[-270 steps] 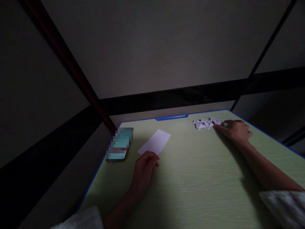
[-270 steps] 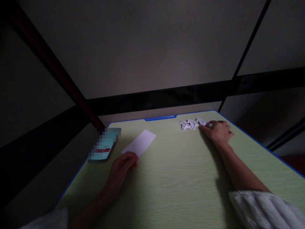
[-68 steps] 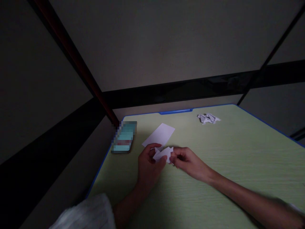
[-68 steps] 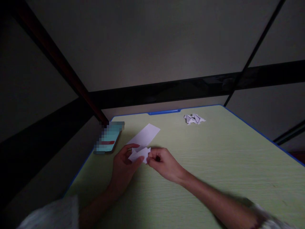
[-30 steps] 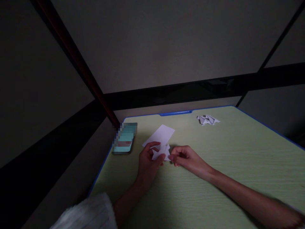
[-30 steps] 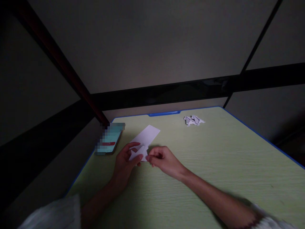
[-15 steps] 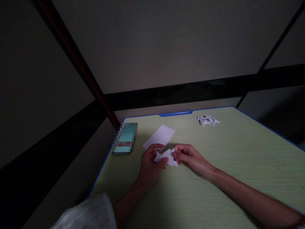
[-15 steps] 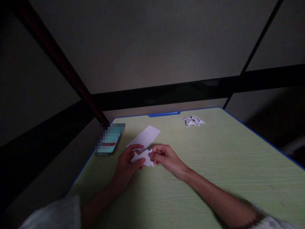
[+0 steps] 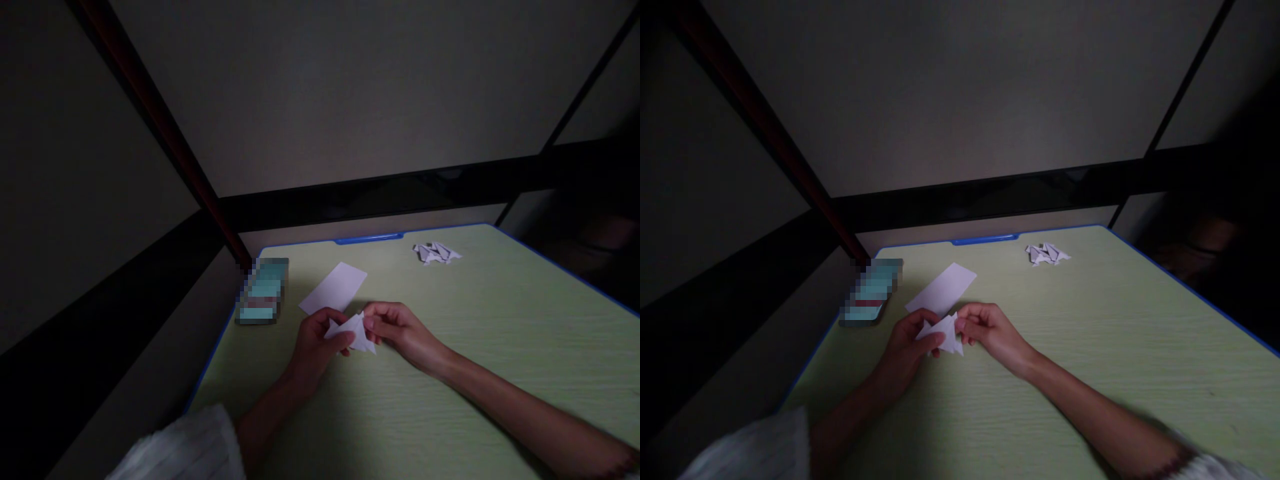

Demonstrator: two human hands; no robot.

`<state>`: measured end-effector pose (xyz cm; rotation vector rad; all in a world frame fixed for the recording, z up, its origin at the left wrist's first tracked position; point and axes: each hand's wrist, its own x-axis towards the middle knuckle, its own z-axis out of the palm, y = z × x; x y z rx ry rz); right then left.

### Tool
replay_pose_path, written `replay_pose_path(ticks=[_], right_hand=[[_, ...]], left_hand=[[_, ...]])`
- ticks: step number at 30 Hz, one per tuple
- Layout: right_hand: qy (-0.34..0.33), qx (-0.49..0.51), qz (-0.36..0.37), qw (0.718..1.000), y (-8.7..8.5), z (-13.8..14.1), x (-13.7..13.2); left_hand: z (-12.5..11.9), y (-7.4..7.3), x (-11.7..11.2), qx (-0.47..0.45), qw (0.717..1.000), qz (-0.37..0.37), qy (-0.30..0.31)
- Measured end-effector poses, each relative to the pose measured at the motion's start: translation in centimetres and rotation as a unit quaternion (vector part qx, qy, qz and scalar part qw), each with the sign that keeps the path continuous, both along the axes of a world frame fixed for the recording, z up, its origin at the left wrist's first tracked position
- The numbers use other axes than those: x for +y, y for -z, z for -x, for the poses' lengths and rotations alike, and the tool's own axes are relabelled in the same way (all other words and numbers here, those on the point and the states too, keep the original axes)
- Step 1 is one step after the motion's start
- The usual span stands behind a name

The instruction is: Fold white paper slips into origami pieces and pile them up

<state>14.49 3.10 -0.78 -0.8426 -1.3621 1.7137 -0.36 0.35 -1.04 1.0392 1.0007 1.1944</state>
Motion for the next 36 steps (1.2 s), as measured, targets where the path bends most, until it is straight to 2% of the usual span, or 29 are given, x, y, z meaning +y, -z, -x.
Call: replay_pose_path(ticks=[6, 13, 24, 28, 33, 36], right_hand=[[0.009, -0.018, -0.008, 1.0, -0.1, 0.0, 0.0], [-0.021, -0.035, -0.004, 0.999, -0.5, -0.1, 0.0], [-0.047, -0.063, -0.017, 0.997, -0.6, -0.1, 0.0], [-0.053, -0.077, -0.017, 0.995, -0.8, -0.1, -0.1], [0.03, -0.057, -0.024, 0.998, -0.8, 0.2, -0.3], [0.064, -0.044, -0.033, 0.996, -0.7, 0.3, -0.3]], left_hand=[[0.0, 0.2, 0.1, -0.001, 1.0, -0.003, -0.007], [-0.2, 0.1, 0.3, -0.002, 0.996, -0.003, -0.084], [0.1, 0.4, 0.3, 0.009, 0.998, -0.016, -0.06], [-0.1, 0.0, 0.3, 0.025, 0.997, -0.015, -0.071], [-0.4, -0.8, 0.3, 0.056, 0.992, -0.003, -0.112], [-0.4, -0.9, 0.2, 0.085, 0.992, -0.001, -0.092]])
